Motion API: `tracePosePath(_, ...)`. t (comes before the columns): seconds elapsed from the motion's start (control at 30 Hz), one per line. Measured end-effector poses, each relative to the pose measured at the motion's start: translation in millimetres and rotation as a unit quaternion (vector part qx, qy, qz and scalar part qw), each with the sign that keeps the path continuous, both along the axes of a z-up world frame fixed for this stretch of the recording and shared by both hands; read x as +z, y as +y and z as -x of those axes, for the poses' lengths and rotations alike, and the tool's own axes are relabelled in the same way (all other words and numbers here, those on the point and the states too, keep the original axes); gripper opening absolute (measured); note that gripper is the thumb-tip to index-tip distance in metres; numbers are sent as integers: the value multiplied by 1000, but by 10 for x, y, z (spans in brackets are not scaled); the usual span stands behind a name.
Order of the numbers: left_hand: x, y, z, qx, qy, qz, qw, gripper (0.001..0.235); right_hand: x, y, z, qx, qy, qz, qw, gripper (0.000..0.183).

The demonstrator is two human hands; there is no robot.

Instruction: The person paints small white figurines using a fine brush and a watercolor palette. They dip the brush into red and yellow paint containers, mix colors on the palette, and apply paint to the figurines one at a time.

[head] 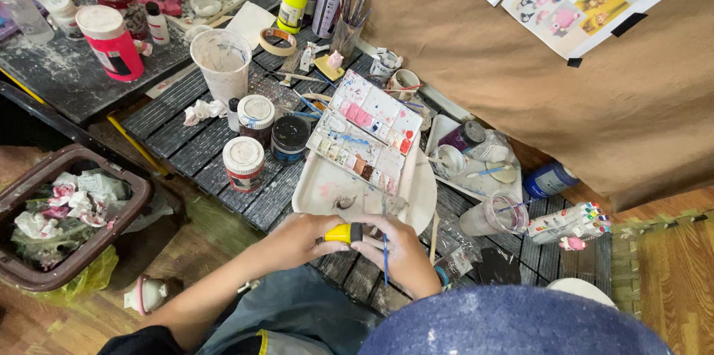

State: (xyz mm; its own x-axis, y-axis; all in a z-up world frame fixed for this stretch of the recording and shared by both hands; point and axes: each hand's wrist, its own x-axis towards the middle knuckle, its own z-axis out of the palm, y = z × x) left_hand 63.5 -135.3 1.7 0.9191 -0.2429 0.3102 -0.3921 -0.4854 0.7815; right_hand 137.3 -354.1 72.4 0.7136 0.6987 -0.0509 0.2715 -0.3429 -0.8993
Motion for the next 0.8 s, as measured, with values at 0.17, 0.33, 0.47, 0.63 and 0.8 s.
tracePosePath(0.17,-391,42,-192,-155,137,206,956,31,40,-82,-52,86,-265,-27,960,38)
tracePosePath(0.33,-480,139,-227,-141,171,321,921,27,-109,-137,-167,-45,-203,-77,975,35)
tracePosePath(0.47,-336,146,-193,-58,62,274,958,37,-417,-178,-240,-99,-136,-183,969,43)
tracePosePath(0.63,-180,189,-279,25,-51,168,984,49,-812,-217,-238,-151,-87,-221,960,48)
tracePosePath(0.8,-113,355,-505,78,-153,60,983,50,-982,-277,-339,-186,-74,-193,961,47)
